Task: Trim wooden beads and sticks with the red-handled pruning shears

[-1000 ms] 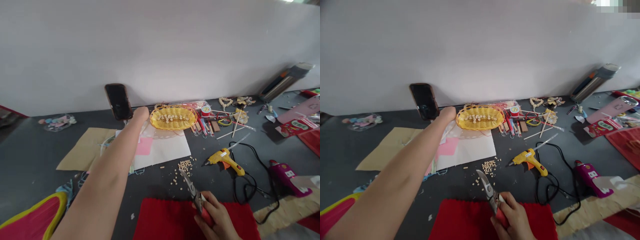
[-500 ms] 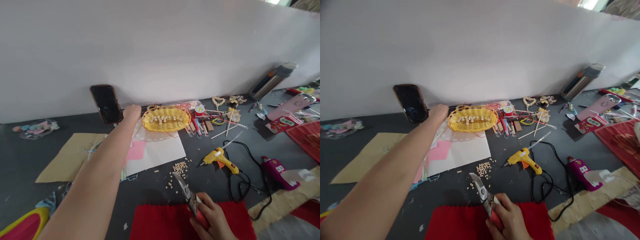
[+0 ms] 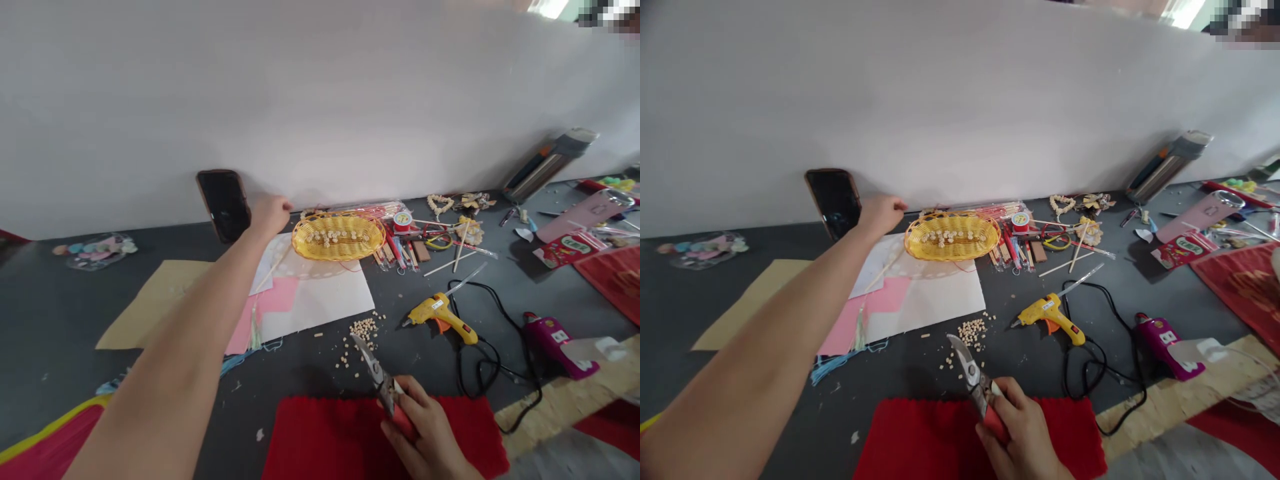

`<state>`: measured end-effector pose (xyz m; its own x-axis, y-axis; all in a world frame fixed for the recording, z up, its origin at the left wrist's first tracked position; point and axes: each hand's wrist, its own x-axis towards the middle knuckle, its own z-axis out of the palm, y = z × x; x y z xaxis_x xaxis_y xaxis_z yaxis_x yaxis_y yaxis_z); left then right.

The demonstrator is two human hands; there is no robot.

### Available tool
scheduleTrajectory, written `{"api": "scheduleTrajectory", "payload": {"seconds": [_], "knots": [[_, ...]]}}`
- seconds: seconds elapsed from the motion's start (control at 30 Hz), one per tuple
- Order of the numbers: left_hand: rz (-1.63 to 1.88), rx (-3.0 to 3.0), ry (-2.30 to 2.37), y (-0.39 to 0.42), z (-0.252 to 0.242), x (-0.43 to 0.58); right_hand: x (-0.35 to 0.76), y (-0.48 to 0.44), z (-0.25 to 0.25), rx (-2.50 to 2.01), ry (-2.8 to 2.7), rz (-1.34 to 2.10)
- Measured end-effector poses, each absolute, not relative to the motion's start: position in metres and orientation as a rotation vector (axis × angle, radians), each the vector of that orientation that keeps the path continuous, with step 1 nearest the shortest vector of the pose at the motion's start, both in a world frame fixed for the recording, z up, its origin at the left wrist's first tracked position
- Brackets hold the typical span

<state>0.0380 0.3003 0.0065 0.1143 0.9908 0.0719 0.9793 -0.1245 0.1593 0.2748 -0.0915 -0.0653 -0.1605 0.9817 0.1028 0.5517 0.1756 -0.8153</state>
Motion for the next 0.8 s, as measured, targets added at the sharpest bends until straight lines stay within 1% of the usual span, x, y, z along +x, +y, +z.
{"api": "scheduleTrajectory", "payload": {"seconds": [0.07,0.13,0.2,0.3,0.4,0.5,0.6,0.67,0.8], "knots": [[0.347,2.272,1.996,0.275,0.019,0.04,0.275,-0.092,-0.063,-1.459,-1.771,0.852],[0.594,2.183,1.842,0.237,0.026,0.044,0.277,-0.093,-0.062,-1.458,-1.709,0.853],[0.688,2.172,1.634,0.191,0.025,0.051,0.279,-0.094,-0.063,-1.456,-1.629,0.835],[0.585,2.223,1.29,0.124,0.007,0.066,0.282,-0.095,-0.067,-1.462,-1.529,0.786],[0.405,2.271,1.137,0.077,-0.018,0.085,0.282,-0.095,-0.068,-1.441,-1.507,0.787],[0.258,2.33,1.184,0.054,-0.032,0.097,0.282,-0.097,-0.063,-1.41,-1.518,0.807],[0.249,2.377,1.276,0.053,-0.033,0.094,0.285,-0.101,-0.055,-1.386,-1.53,0.817],[0.274,2.38,1.395,0.065,-0.028,0.083,0.288,-0.105,-0.051,-1.373,-1.543,0.809],[0.32,2.292,1.838,0.113,-0.019,0.049,0.291,-0.116,-0.048,-1.374,-1.533,0.82]]}}
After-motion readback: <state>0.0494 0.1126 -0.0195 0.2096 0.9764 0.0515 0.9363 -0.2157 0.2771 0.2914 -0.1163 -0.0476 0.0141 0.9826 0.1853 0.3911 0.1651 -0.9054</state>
